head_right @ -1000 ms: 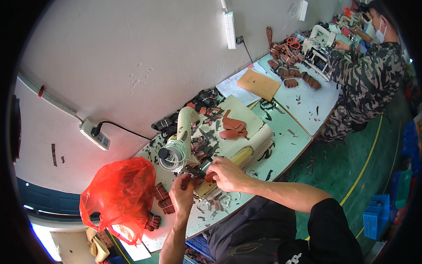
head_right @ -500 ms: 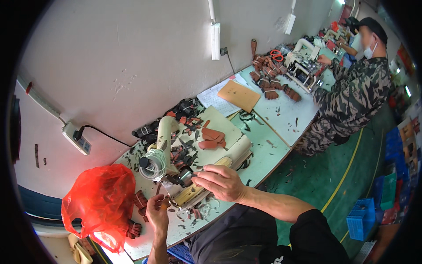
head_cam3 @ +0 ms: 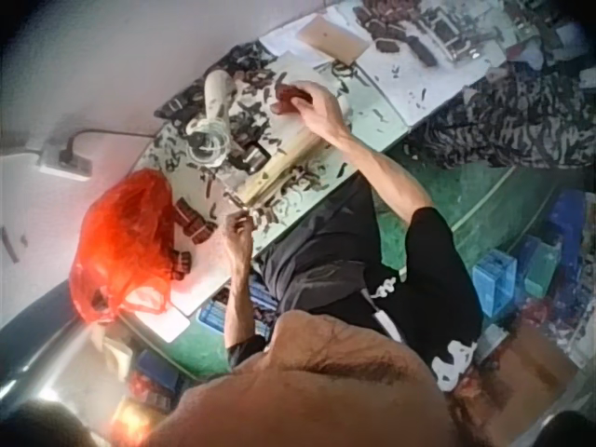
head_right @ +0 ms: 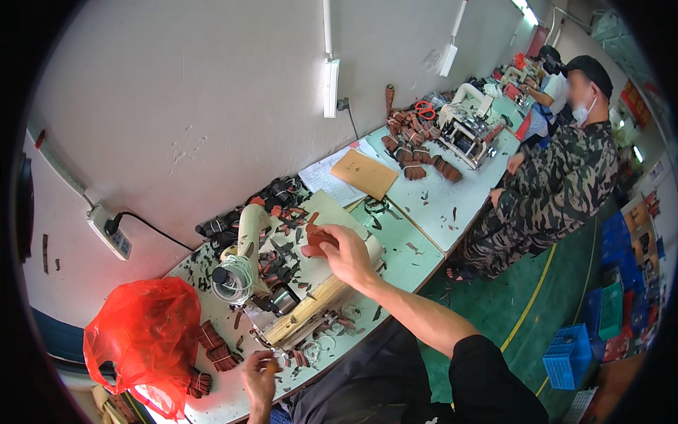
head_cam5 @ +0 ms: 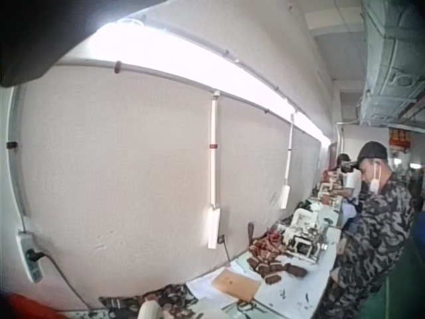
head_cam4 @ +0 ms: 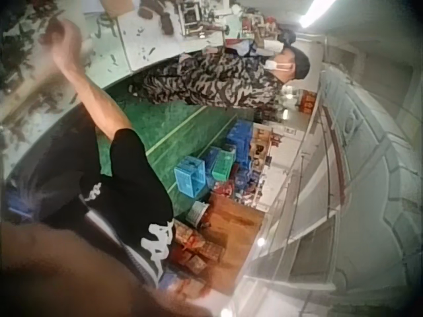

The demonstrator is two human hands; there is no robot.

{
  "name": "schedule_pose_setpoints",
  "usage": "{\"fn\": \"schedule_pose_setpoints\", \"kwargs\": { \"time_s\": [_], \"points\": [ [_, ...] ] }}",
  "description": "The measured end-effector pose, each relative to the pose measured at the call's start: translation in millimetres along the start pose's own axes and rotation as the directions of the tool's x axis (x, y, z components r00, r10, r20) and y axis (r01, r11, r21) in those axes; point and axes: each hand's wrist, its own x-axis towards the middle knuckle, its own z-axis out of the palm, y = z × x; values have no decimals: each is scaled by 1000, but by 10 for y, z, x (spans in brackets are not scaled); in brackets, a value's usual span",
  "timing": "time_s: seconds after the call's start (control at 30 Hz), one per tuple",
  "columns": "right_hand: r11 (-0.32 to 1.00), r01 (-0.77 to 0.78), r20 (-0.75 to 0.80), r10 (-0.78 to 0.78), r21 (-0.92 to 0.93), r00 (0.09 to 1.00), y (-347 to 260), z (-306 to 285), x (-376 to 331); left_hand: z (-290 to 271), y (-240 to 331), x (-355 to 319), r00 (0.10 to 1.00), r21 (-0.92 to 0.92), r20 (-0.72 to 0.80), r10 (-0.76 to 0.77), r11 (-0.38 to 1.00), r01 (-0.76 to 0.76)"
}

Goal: The person skives the edges of leather pieces using a skiving machine at an industrial workstation.

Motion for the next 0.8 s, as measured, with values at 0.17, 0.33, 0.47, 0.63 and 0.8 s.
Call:
{"fn": "schedule_pose_setpoints", "kwargs": {
  "time_s": [0.17, 0.33, 0.47, 0.63, 0.8],
  "points": [
    [984, -173, 165, 176, -29, 970, -174, 31, 229, 403, 319, -153, 980, -52, 184, -79, 995, 91],
    [864, 81, 202, 25, -497, 979, -86, -2, 316, 793, 827, 55, 901, -31, 432, -25, 999, 42],
    [710, 66, 247, 155, -701, 957, 1, 61, 396, 1176, 1222, 490, 938, -390, 338, 76, 919, 66],
    [672, -53, 306, 404, -738, 862, 21, 8, 554, 1513, 1268, 1045, 961, -463, 257, 107, 886, 25],
    [707, -64, 338, 413, -704, 846, 114, 18, 629, 1602, 1136, 1247, 955, -440, 262, 138, 898, -9]
  ]
}}
